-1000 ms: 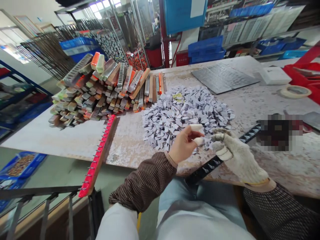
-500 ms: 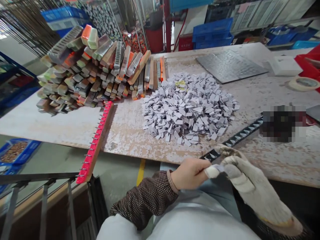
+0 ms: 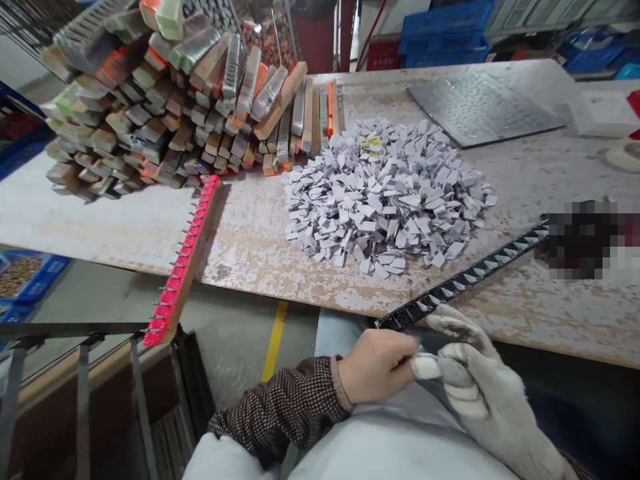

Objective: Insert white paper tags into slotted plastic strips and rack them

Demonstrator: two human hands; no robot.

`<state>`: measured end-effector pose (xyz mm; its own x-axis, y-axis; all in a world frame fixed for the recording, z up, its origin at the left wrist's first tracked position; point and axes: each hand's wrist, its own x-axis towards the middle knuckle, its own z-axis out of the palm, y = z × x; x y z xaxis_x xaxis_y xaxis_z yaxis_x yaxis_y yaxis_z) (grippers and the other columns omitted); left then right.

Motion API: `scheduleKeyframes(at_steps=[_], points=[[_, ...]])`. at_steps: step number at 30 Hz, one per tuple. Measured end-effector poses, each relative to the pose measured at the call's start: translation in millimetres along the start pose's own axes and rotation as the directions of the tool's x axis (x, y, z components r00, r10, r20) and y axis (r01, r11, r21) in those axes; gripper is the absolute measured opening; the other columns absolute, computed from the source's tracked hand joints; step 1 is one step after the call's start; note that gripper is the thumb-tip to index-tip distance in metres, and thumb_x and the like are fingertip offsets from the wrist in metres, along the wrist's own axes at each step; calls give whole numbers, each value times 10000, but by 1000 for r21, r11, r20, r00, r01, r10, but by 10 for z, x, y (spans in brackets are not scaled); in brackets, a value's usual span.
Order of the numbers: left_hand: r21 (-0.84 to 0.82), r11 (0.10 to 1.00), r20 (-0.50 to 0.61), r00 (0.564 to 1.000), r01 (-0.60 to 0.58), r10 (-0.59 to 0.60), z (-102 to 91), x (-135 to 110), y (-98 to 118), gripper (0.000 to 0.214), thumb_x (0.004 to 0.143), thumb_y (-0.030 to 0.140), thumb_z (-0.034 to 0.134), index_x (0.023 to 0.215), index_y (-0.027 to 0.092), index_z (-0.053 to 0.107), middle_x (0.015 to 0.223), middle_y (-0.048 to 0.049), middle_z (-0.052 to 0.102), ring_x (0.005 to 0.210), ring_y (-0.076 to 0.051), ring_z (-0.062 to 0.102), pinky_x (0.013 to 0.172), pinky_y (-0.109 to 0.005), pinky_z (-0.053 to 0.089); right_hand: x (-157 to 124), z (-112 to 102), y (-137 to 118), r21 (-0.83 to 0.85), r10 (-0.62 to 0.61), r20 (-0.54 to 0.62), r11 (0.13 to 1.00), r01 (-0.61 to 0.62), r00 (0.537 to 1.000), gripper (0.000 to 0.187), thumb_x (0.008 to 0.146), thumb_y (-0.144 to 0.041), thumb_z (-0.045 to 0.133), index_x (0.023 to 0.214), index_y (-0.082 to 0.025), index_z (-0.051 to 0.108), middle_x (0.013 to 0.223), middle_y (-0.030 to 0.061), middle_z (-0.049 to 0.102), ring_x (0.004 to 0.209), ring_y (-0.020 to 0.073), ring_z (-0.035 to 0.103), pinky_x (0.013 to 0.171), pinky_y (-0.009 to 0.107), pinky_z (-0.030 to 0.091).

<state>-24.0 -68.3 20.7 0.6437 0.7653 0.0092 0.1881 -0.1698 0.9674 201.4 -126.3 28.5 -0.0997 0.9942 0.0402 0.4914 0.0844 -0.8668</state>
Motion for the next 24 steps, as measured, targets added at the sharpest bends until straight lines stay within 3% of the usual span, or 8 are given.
scheduleKeyframes(at_steps=[4,6,8,10,13,16,20,24], points=[[-186,973,169,971,-135,167,75,-56,-91,691,1051,799,560,688,237,389,637,45,406,604,-117,397,596,-273,386,-12,111,-120,59,-49,-4,997,49,999,294,1072,-401,635,1314,-305,772,1356,104,805,1191,307,811,939,408,734],[-132,972,126,969,-195,212,110,-53,-187,687,1073,797,520,690,234,424,633,37,423,606,-125,419,617,-280,427,26,111,-143,7,-105,-16,994,105,994,224,1090,-333,607,1221,-272,777,1420,104,779,1224,286,798,971,382,713],[95,971,-14,975,-219,221,102,-46,-295,647,1110,762,478,772,215,554,685,6,517,666,-159,509,689,-304,490,126,90,-113,-171,-235,-94,961,217,967,146,1075,-274,619,1041,-249,758,1411,119,772,1306,306,757,1031,421,683],[374,914,-166,958,-160,235,61,-47,-398,587,1111,739,510,1044,186,693,874,-67,671,824,-228,630,798,-364,557,269,77,-35,-450,-419,-156,836,313,894,158,1046,-250,671,889,-242,684,1363,135,775,1413,353,685,1127,513,621],[645,763,-232,941,-40,246,22,-62,-530,590,1075,667,655,1377,160,651,1145,-148,735,1029,-310,682,889,-450,591,470,106,84,-762,-593,-76,553,338,801,219,1000,-283,777,856,-229,620,1315,157,779,1450,406,641,1160,583,563],[718,696,-215,947,-12,238,85,-74,-637,532,1062,591,720,1368,160,658,1073,-116,726,985,-298,685,840,-434,580,575,156,108,-839,-592,28,424,341,805,221,999,-285,791,880,-213,619,1301,159,778,1392,397,673,1149,567,552],[716,697,-284,921,20,266,220,-58,-727,495,1067,600,702,1302,165,691,968,-85,692,908,-277,674,785,-407,538,629,155,42,-836,-538,119,400,377,835,192,1043,-275,716,889,-210,622,1267,159,774,1373,394,677,1173,585,532],[720,694,-325,890,14,319,274,-40,-743,452,1052,587,721,1235,175,715,912,-69,671,863,-261,659,757,-390,494,660,135,13,-830,-518,126,412,375,846,226,1052,-270,689,851,-218,598,1232,161,772,1348,386,690,1160,566,553]])
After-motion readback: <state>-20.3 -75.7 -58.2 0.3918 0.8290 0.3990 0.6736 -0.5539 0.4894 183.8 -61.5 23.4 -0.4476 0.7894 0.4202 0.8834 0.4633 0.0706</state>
